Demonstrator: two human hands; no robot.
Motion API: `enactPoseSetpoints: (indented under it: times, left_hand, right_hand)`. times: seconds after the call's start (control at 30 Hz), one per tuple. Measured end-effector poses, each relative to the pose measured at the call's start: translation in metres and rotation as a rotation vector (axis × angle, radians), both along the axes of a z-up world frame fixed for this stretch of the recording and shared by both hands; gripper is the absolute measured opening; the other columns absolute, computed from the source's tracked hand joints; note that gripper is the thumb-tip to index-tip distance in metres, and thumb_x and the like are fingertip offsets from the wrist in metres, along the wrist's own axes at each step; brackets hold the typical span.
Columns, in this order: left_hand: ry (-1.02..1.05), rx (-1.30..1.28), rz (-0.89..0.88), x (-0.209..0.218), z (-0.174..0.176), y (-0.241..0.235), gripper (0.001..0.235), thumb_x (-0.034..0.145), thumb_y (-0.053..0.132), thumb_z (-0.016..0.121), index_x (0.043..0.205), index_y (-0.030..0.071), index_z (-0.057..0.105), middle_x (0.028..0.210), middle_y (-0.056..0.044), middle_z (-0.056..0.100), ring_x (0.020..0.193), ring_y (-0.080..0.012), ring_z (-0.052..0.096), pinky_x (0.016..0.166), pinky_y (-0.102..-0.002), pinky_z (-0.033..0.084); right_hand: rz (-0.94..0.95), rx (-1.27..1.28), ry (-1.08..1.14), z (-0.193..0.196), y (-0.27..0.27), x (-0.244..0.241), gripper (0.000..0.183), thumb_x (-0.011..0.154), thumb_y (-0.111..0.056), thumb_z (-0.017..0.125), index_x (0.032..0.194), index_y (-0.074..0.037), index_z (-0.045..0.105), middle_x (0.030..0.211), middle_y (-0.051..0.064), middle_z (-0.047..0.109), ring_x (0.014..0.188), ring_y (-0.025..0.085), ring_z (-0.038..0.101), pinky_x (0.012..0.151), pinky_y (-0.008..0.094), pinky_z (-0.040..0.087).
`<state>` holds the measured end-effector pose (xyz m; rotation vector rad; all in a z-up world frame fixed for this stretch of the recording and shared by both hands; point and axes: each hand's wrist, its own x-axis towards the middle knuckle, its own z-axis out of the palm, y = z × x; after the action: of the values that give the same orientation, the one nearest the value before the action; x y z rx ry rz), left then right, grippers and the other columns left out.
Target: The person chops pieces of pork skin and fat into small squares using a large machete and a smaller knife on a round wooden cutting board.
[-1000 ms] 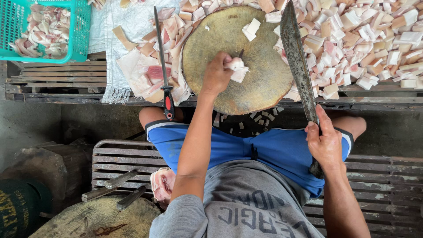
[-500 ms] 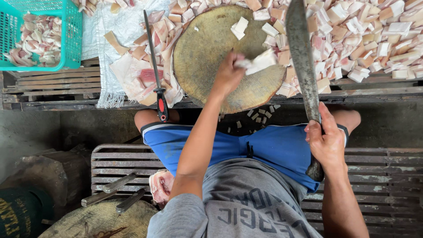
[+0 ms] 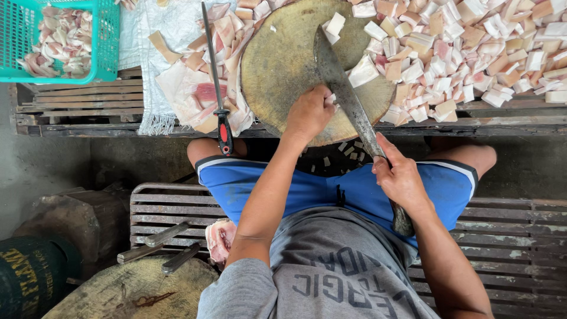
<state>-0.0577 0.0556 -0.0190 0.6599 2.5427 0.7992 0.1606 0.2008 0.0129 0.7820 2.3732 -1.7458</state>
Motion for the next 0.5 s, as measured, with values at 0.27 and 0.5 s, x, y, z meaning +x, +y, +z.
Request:
enactPoseSetpoints:
  times: [0.27, 0.5]
  left_hand:
    - [0.107, 0.114, 0.080, 0.006, -0.015, 0.000, 0.019, 0.086, 0.014, 0.067, 0.101, 0.003, 0.068, 0.100, -0.021, 0.075, 0.091, -0.0410, 0.073, 0.081, -0.050, 0.058]
    - [0.122, 0.260, 0.210, 0.009, -0.010, -0.008, 0.013, 0.088, 0.014, 0.069, 0.096, 0.003, 0.066, 0.092, -0.020, 0.073, 0.084, -0.0405, 0.072, 0.074, -0.050, 0.057]
  right_hand:
    - [0.177, 0.427, 0.270, -0.012, -0.007, -0.006, 0.056, 0.096, -0.003, 0.062, 0.151, -0.007, 0.051, 0.092, 0.028, 0.068, 0.077, 0.045, 0.068, 0.069, 0.049, 0.054]
    - [0.278, 0.606, 0.156, 0.021, 0.009, 0.075, 0.064, 0.090, -0.001, 0.061, 0.151, -0.009, 0.047, 0.094, 0.025, 0.071, 0.073, 0.045, 0.068, 0.065, 0.051, 0.056]
